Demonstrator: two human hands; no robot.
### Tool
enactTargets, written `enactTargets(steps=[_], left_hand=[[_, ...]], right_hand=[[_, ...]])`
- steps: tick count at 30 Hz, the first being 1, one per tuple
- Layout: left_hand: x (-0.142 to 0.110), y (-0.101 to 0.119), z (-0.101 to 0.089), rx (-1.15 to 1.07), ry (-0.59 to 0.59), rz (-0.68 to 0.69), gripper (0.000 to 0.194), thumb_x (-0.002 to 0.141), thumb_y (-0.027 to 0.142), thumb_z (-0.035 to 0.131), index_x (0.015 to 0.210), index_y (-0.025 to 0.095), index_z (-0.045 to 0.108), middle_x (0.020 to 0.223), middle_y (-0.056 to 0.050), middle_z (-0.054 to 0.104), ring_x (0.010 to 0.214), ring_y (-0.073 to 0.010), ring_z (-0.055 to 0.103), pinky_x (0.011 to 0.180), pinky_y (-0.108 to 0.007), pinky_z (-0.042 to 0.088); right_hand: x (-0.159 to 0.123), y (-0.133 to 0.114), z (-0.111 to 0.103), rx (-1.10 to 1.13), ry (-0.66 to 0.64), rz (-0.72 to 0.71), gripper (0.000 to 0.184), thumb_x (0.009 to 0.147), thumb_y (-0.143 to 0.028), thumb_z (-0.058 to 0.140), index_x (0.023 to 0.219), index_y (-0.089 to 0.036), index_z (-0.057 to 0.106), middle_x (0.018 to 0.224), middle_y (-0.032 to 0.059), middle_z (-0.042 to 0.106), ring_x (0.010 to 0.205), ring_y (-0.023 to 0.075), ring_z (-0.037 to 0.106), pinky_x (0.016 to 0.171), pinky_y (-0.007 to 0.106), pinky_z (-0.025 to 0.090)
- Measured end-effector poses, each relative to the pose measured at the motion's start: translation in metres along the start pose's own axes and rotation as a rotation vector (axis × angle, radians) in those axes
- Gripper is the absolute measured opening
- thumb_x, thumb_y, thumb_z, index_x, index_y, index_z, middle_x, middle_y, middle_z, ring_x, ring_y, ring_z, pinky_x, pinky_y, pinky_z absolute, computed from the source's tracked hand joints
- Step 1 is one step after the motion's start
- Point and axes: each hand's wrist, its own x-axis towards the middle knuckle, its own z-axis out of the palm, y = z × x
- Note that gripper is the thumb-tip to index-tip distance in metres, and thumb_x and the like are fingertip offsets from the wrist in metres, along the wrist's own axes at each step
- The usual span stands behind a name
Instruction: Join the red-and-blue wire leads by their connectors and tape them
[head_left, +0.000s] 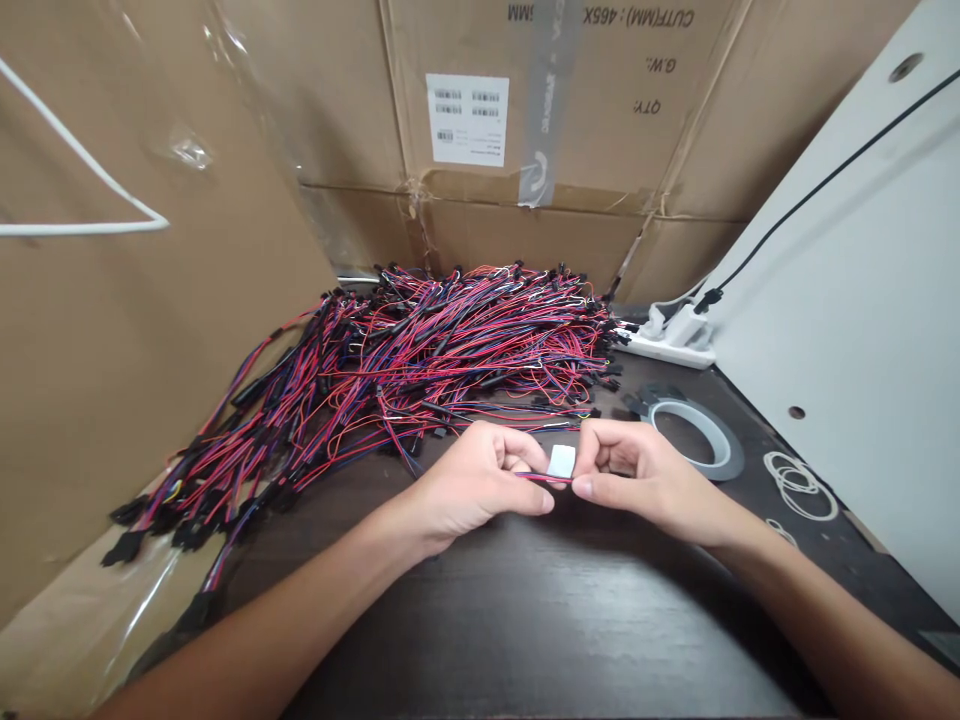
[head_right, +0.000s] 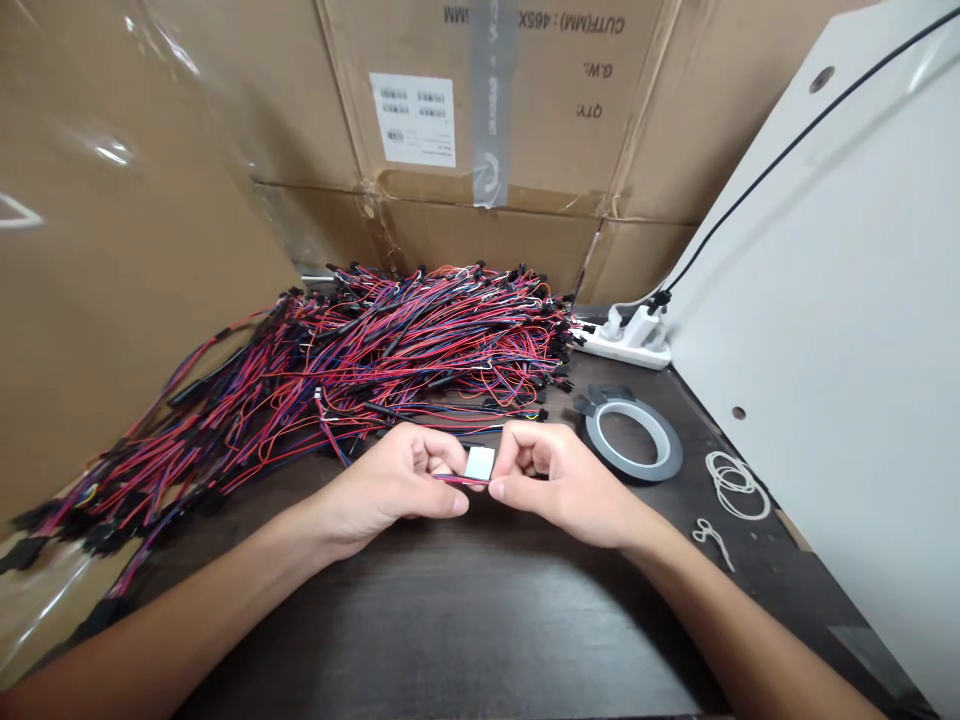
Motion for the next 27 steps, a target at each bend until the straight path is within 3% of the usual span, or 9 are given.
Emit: enactTargets(steps=[10, 19, 27], left_hand=[[0.0035, -0.003, 0.0081, 0.066, 0.106, 0.139, 0.017, 0.057, 0.024, 0.071, 0.056, 0.012, 0.058, 0.047, 0.008, 0.037, 0.047, -0.0053, 0.029, 0.047, -0.021, 0.018], [0.0028, -0.0056, 0.0087, 0.153, 0.149, 0.175, 0.017, 0.064, 0.029, 0.067, 0.061, 0.013, 0.061, 0.048, 0.006, 0.039, 0.049, -0.0069, 0.027, 0.048, -0.023, 0.018], [0.0039, -0.0058, 0.0073, 0.191, 0.136, 0.163, 0.018, 0.066, 0.03, 0.063, 0.059, 0.014, 0.059, 0.049, 0.006, 0.039, 0.048, -0.0073, 0.027, 0.048, -0.023, 0.018]], right_hand=[[0.0027, -0.0009, 0.0024, 0.076, 0.008, 0.009, 0.035, 0.074, -0.043, 0.071, 0.067, -0.016, 0.049, 0.061, -0.0028, 0.05, 0.057, 0.0093, 0.041, 0.054, 0.022, 0.031], [0.0033, -0.0025, 0.0044, 0.015, 0.02, 0.01, 0.021, 0.073, -0.022, 0.069, 0.074, -0.016, 0.049, 0.065, -0.0034, 0.051, 0.058, 0.0084, 0.042, 0.055, 0.021, 0.033], [0.0042, -0.0017, 0.0084, -0.077, 0.073, 0.0, 0.014, 0.075, -0.022, 0.064, 0.077, -0.016, 0.051, 0.058, -0.0046, 0.048, 0.053, 0.0082, 0.041, 0.052, 0.021, 0.032]])
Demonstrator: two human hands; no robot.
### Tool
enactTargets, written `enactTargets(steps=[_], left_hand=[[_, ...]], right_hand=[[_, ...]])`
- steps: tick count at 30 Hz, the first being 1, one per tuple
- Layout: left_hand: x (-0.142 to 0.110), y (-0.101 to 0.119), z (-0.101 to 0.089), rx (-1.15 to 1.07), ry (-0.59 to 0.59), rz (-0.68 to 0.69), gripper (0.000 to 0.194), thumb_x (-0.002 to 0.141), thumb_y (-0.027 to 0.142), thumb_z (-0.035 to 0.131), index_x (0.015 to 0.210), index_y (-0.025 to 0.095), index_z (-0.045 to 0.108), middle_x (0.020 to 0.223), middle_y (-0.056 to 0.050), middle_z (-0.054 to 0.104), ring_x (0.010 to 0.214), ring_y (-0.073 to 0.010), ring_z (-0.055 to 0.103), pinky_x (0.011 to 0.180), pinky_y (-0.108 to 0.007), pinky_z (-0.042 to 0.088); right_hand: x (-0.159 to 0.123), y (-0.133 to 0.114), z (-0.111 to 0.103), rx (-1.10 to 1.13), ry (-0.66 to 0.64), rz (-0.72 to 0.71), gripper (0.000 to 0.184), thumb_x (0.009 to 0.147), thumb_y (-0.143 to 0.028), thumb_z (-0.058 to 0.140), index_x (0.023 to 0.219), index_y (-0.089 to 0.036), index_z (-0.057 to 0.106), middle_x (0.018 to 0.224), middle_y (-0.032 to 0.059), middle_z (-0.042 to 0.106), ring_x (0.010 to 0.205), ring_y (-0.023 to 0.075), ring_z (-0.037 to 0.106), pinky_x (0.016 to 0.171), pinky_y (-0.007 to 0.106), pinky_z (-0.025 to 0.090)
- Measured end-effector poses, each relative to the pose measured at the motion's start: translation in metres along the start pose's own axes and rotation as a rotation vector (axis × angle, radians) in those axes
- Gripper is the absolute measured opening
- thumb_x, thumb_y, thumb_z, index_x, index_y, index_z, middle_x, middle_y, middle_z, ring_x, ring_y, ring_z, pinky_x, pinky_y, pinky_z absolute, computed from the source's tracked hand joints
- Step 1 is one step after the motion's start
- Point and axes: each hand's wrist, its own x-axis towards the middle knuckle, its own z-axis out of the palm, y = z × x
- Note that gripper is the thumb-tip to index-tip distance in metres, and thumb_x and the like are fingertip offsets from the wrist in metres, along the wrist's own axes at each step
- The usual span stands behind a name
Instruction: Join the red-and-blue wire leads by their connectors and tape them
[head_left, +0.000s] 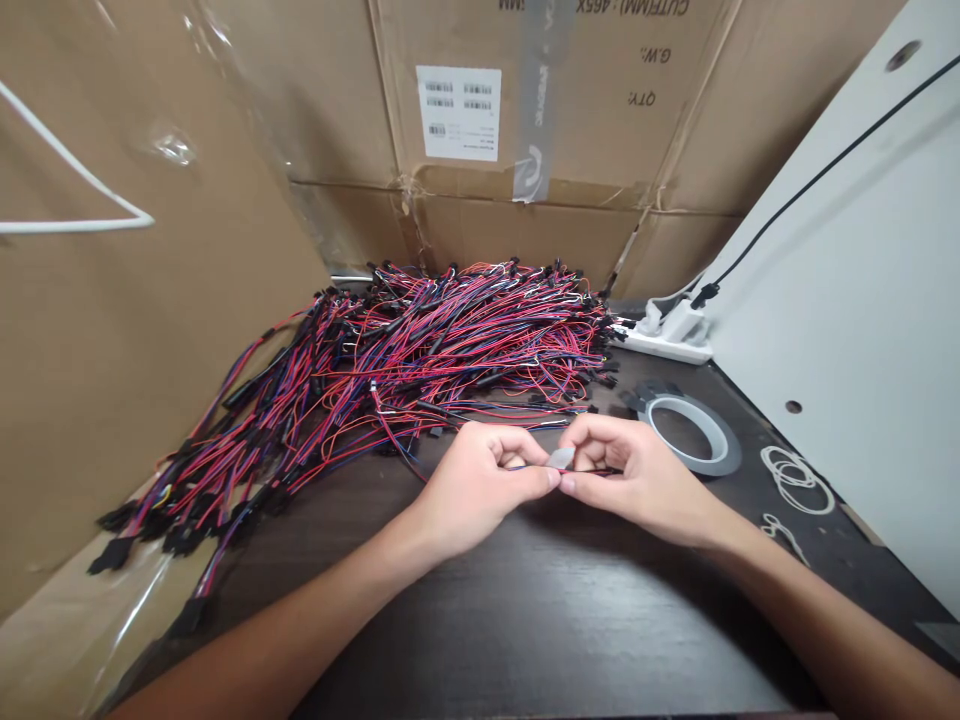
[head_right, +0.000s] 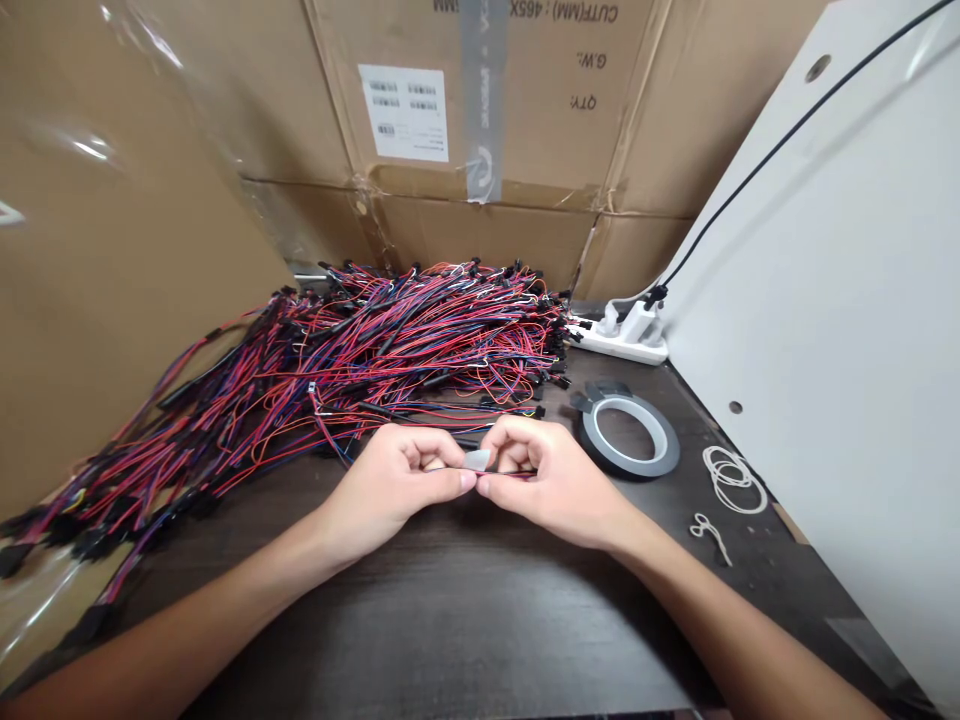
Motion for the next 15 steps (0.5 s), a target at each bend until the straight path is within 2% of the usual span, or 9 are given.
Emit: enactTargets(steps=[15], left_hand=[[0.0012, 0.003, 0.0002, -0.033, 0.015, -0.033, 0.015, 0.065, 0.029, 0.061, 0.06, 0.014, 0.059, 0.052, 0.005, 0.041, 0.052, -0.0087, 0.03, 0.051, -0.024, 0.022]], right_hand=[[0.0027, 0.0048, 0.0004, 0.182, 0.07, 0.026, 0.028, 0.07, -0.035, 0.075, 0.071, -0.013, 0.058, 0.055, -0.0047, 0.046, 0.052, 0.0074, 0.036, 0.051, 0.022, 0.027]])
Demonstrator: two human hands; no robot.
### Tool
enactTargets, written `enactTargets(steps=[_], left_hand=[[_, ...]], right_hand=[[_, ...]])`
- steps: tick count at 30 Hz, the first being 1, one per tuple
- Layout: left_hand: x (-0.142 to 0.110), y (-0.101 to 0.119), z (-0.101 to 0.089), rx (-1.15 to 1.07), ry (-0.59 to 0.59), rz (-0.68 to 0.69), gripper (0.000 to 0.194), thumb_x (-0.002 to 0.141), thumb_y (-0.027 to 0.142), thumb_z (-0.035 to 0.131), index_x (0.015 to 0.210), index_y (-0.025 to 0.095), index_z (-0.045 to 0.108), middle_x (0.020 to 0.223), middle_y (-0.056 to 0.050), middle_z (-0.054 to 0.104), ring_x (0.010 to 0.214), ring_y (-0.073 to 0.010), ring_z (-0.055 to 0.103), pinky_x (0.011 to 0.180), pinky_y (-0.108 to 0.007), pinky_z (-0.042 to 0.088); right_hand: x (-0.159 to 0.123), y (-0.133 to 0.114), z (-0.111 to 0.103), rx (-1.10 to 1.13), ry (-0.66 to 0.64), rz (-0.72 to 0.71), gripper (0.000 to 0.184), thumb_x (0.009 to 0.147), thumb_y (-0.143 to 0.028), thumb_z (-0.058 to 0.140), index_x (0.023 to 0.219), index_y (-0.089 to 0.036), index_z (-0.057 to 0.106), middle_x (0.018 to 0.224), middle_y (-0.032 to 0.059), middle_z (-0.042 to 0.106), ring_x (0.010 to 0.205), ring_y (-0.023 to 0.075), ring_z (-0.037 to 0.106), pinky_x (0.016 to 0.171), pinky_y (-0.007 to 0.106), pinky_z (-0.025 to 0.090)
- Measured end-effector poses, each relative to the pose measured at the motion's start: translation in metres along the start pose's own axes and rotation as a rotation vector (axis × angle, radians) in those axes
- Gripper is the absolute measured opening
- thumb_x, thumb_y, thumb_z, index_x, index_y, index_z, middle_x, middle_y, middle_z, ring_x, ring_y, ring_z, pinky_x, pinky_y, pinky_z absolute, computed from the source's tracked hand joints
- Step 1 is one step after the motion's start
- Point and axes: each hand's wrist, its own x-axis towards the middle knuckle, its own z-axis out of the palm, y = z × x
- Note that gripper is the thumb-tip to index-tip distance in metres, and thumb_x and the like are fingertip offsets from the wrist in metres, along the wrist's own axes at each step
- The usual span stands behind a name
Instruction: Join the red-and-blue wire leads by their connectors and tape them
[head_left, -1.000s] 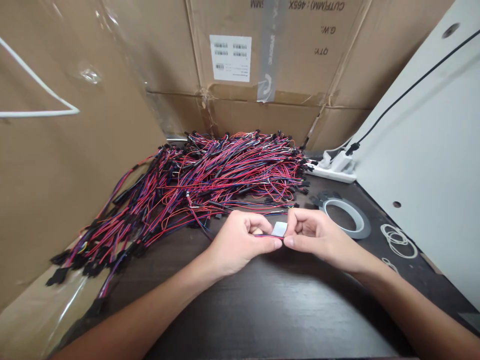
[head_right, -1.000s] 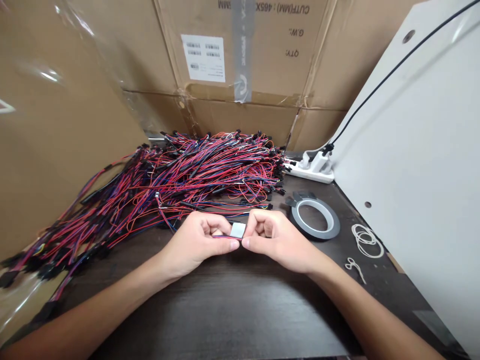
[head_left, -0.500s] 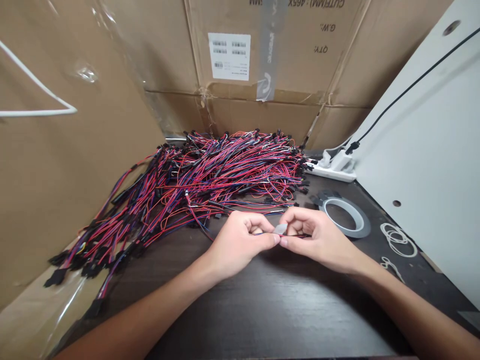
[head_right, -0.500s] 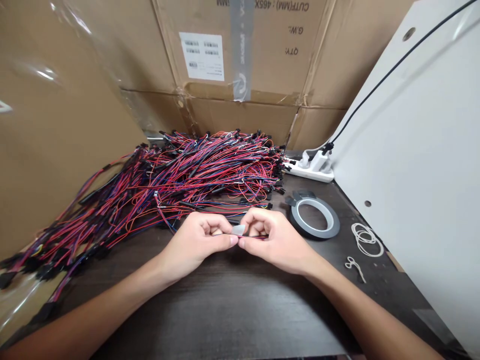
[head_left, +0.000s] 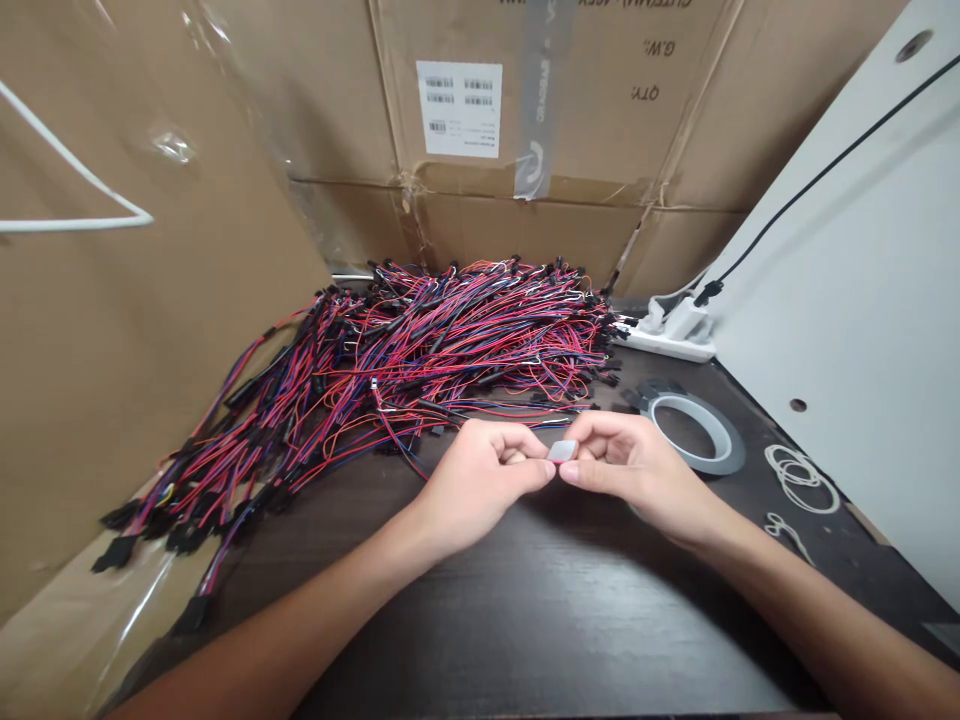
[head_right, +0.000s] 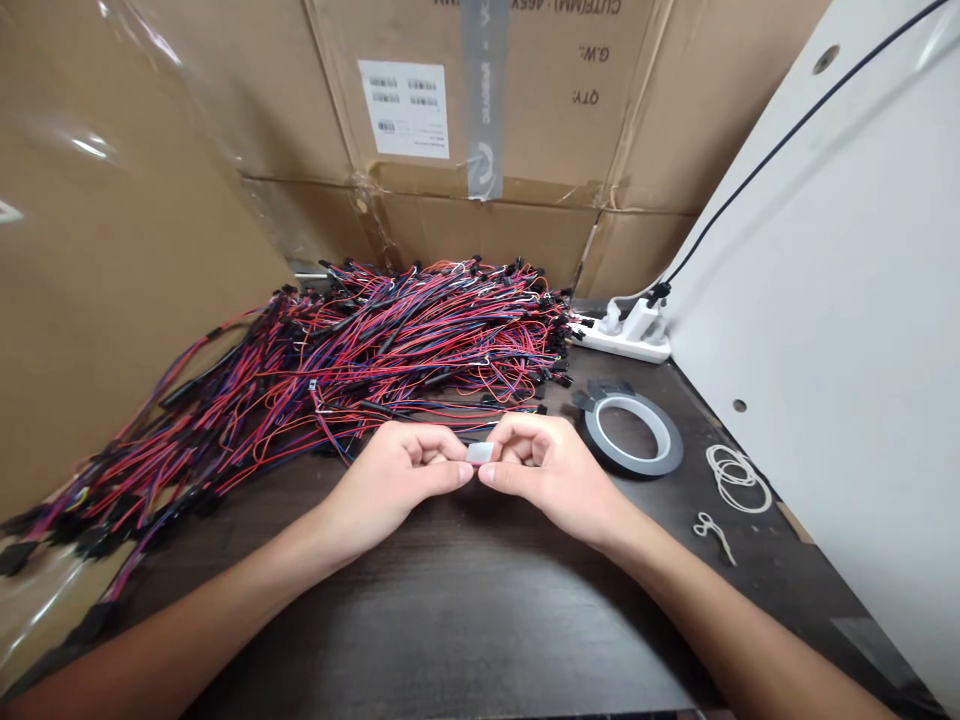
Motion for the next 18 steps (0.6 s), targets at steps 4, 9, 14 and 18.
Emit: enactTargets(steps=[4, 9, 14, 18], left_hand=[[-0.0004, 0.0011, -0.0008, 0.001, 0.005, 0.011, 0.015, 0.066, 0.028, 0.061, 0.06, 0.014, 0.061, 0.053, 0.004, 0.043, 0.053, -0.0088, 0.032, 0.052, -0.024, 0.022], [0.0, -0.0001, -0.0022, 0.029, 0.002, 0.018, 0.015, 0.067, 0.028, 0.06, 0.061, 0.014, 0.062, 0.051, 0.005, 0.041, 0.051, -0.0082, 0.03, 0.051, -0.024, 0.021], [0.0011, 0.0003, -0.0039, 0.041, -0.017, -0.007, 0.017, 0.068, 0.029, 0.061, 0.062, 0.014, 0.061, 0.051, 0.005, 0.042, 0.051, -0.008, 0.031, 0.05, -0.023, 0.022], [0.0005, 0.0023, -0.0057, -0.004, -0.05, -0.036, 0.012, 0.066, 0.025, 0.061, 0.063, 0.013, 0.062, 0.049, 0.006, 0.042, 0.048, -0.0064, 0.031, 0.048, -0.021, 0.022]], right_hand=[[-0.0004, 0.0006, -0.0007, -0.009, -0.004, -0.022, 0.026, 0.073, -0.035, 0.073, 0.074, -0.013, 0.059, 0.057, -0.0044, 0.047, 0.053, 0.0074, 0.036, 0.051, 0.022, 0.027], [-0.0017, 0.0036, -0.0014, -0.026, -0.008, -0.051, 0.021, 0.075, -0.031, 0.07, 0.074, -0.014, 0.058, 0.054, -0.0055, 0.044, 0.051, 0.0072, 0.034, 0.05, 0.022, 0.025], [-0.0001, 0.0047, -0.0008, -0.012, 0.031, -0.07, 0.014, 0.073, -0.026, 0.069, 0.072, -0.015, 0.061, 0.054, -0.005, 0.044, 0.05, 0.0076, 0.034, 0.05, 0.022, 0.026], [0.0004, 0.0018, -0.0012, -0.068, 0.059, -0.086, 0.007, 0.07, -0.022, 0.067, 0.07, -0.015, 0.066, 0.054, -0.0032, 0.048, 0.052, 0.0091, 0.038, 0.051, 0.023, 0.031]])
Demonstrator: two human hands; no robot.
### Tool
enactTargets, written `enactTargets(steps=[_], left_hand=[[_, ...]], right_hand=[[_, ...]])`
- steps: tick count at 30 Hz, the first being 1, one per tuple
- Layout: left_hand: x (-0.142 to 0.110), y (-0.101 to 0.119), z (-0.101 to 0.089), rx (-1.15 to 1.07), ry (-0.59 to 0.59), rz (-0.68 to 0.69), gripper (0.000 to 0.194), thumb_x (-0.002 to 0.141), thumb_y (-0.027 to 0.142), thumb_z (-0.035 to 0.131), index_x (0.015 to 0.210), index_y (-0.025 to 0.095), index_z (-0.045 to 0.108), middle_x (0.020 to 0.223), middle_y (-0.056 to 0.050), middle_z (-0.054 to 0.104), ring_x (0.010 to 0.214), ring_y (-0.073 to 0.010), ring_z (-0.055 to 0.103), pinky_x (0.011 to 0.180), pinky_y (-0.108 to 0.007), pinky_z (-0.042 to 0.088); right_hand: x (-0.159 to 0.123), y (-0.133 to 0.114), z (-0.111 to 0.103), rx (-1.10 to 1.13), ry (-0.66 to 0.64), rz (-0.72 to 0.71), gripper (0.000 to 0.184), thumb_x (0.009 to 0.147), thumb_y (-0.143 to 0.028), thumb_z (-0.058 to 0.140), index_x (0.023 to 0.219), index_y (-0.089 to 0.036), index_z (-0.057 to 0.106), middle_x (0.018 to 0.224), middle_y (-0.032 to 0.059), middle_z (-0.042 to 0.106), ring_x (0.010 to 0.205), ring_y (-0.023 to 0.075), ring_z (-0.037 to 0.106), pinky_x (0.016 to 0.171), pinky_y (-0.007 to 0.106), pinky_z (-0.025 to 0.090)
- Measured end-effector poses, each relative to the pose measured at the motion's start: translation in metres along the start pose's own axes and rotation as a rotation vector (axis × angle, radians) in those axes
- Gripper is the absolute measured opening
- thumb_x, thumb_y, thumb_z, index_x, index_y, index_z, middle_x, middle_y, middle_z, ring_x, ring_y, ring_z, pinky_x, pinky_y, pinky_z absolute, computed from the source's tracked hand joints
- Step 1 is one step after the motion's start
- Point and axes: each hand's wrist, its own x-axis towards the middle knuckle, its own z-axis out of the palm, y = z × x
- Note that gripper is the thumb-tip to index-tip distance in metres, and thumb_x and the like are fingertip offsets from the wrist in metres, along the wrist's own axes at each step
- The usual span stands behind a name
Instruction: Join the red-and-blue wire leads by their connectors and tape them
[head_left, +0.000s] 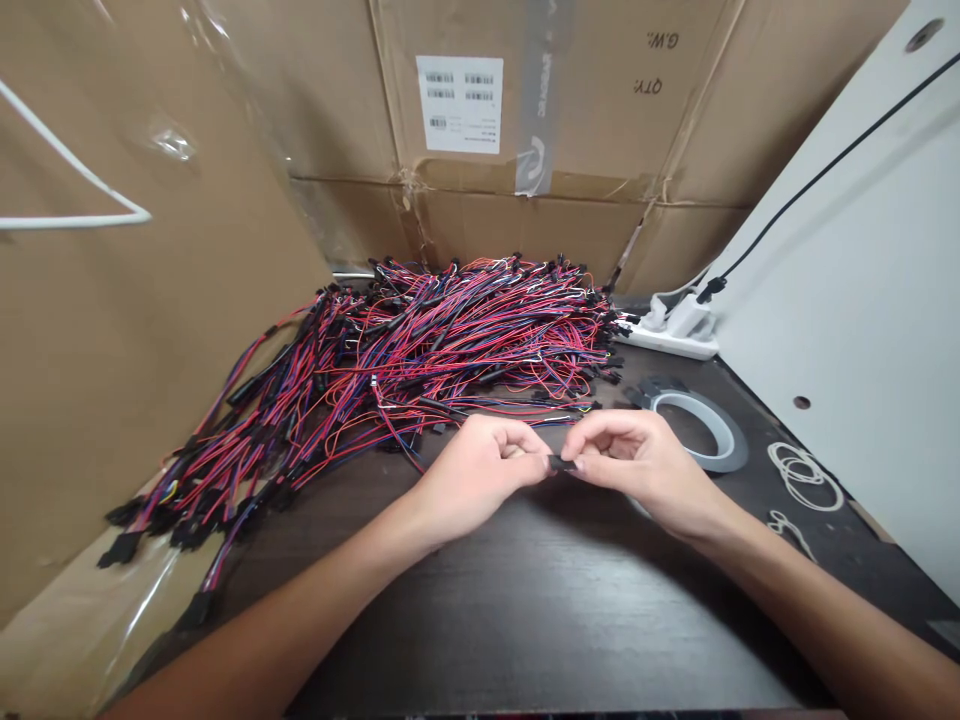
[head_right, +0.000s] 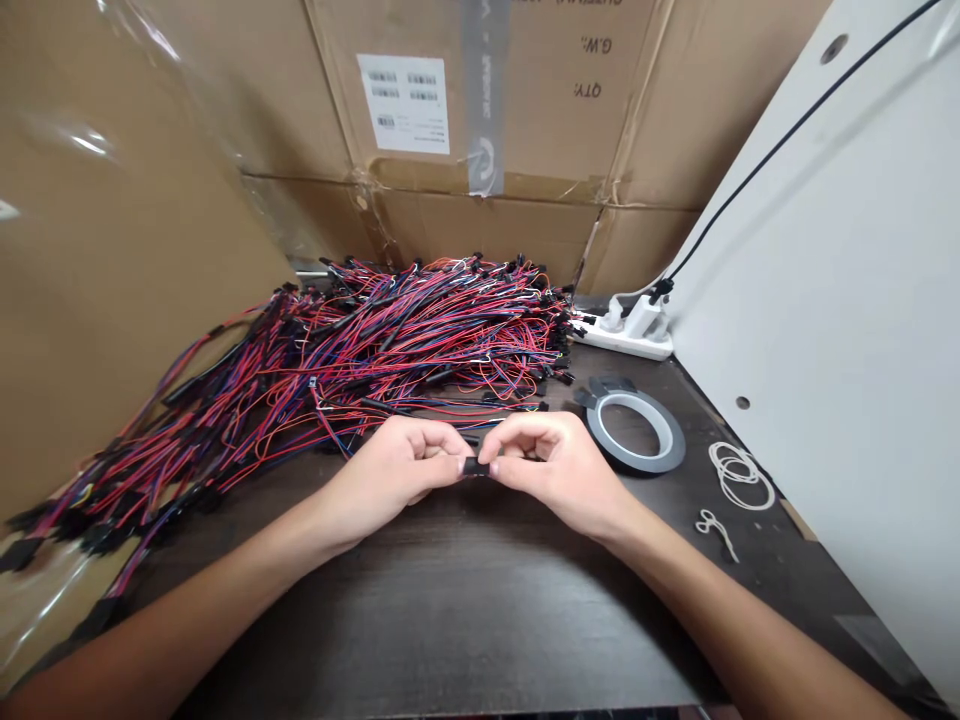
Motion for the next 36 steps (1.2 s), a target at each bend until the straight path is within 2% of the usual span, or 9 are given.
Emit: enactTargets(steps=[6, 11, 18, 22, 27, 31, 36], left_hand=[[-0.0016, 0.0035, -0.0018, -0.127, -0.066, -0.095, 0.011, 0.061, 0.023, 0.063, 0.065, 0.013, 0.062, 0.045, 0.008, 0.039, 0.04, -0.0036, 0.024, 0.041, -0.02, 0.013], [-0.0042, 0.0062, -0.0016, -0.245, -0.097, -0.154, 0.01, 0.06, 0.023, 0.061, 0.063, 0.013, 0.061, 0.043, 0.009, 0.031, 0.039, -0.0031, 0.016, 0.039, -0.021, 0.008], [-0.002, 0.0046, 0.0033, -0.161, -0.027, -0.1, 0.011, 0.056, 0.02, 0.068, 0.06, 0.013, 0.06, 0.042, 0.009, 0.04, 0.039, -0.0032, 0.027, 0.042, -0.019, 0.018], [-0.0007, 0.0038, 0.0055, -0.154, 0.049, -0.078, 0.013, 0.053, 0.016, 0.069, 0.058, 0.013, 0.057, 0.045, 0.007, 0.047, 0.043, -0.0042, 0.034, 0.045, -0.019, 0.023], [-0.0013, 0.0053, 0.0056, -0.083, 0.087, -0.065, 0.014, 0.055, 0.018, 0.068, 0.056, 0.014, 0.054, 0.045, 0.007, 0.046, 0.043, -0.0045, 0.035, 0.045, -0.019, 0.024], [-0.0012, 0.004, 0.005, -0.057, 0.074, -0.022, 0.02, 0.055, 0.021, 0.072, 0.056, 0.014, 0.053, 0.047, 0.007, 0.047, 0.044, -0.0048, 0.036, 0.044, -0.018, 0.026], [-0.0016, 0.0018, 0.0052, 0.061, 0.106, 0.057, 0.018, 0.063, 0.019, 0.069, 0.058, 0.014, 0.053, 0.051, 0.005, 0.051, 0.046, -0.0055, 0.039, 0.044, -0.018, 0.03]], right_hand=[[-0.0018, -0.0039, -0.0016, -0.149, 0.01, -0.022, 0.009, 0.067, -0.018, 0.061, 0.067, -0.016, 0.07, 0.053, -0.0013, 0.052, 0.05, 0.0097, 0.041, 0.048, 0.023, 0.034], [-0.0031, -0.0065, -0.0002, -0.239, 0.001, -0.088, 0.016, 0.067, -0.013, 0.056, 0.065, -0.016, 0.072, 0.061, 0.0021, 0.065, 0.053, 0.0117, 0.052, 0.049, 0.022, 0.04], [-0.002, -0.0089, 0.0003, -0.317, -0.024, -0.185, 0.019, 0.068, -0.01, 0.053, 0.063, -0.015, 0.071, 0.059, 0.0021, 0.066, 0.052, 0.0118, 0.055, 0.046, 0.021, 0.04], [-0.0029, -0.0087, -0.001, -0.335, -0.08, -0.217, 0.02, 0.069, -0.008, 0.052, 0.063, -0.015, 0.069, 0.056, 0.001, 0.063, 0.048, 0.0096, 0.05, 0.045, 0.021, 0.036], [-0.007, -0.0063, -0.0043, -0.237, -0.064, -0.161, 0.005, 0.074, -0.014, 0.055, 0.076, -0.017, 0.058, 0.062, -0.0003, 0.057, 0.054, 0.0104, 0.048, 0.049, 0.021, 0.037], [-0.0077, -0.0045, -0.0045, -0.096, -0.056, -0.076, 0.014, 0.077, -0.021, 0.059, 0.086, -0.018, 0.049, 0.061, -0.0036, 0.05, 0.052, 0.0084, 0.042, 0.048, 0.02, 0.032], [-0.0051, -0.0019, -0.0017, 0.068, -0.054, 0.008, 0.013, 0.081, -0.026, 0.057, 0.084, -0.017, 0.048, 0.053, -0.0066, 0.044, 0.047, 0.007, 0.038, 0.046, 0.02, 0.028]])
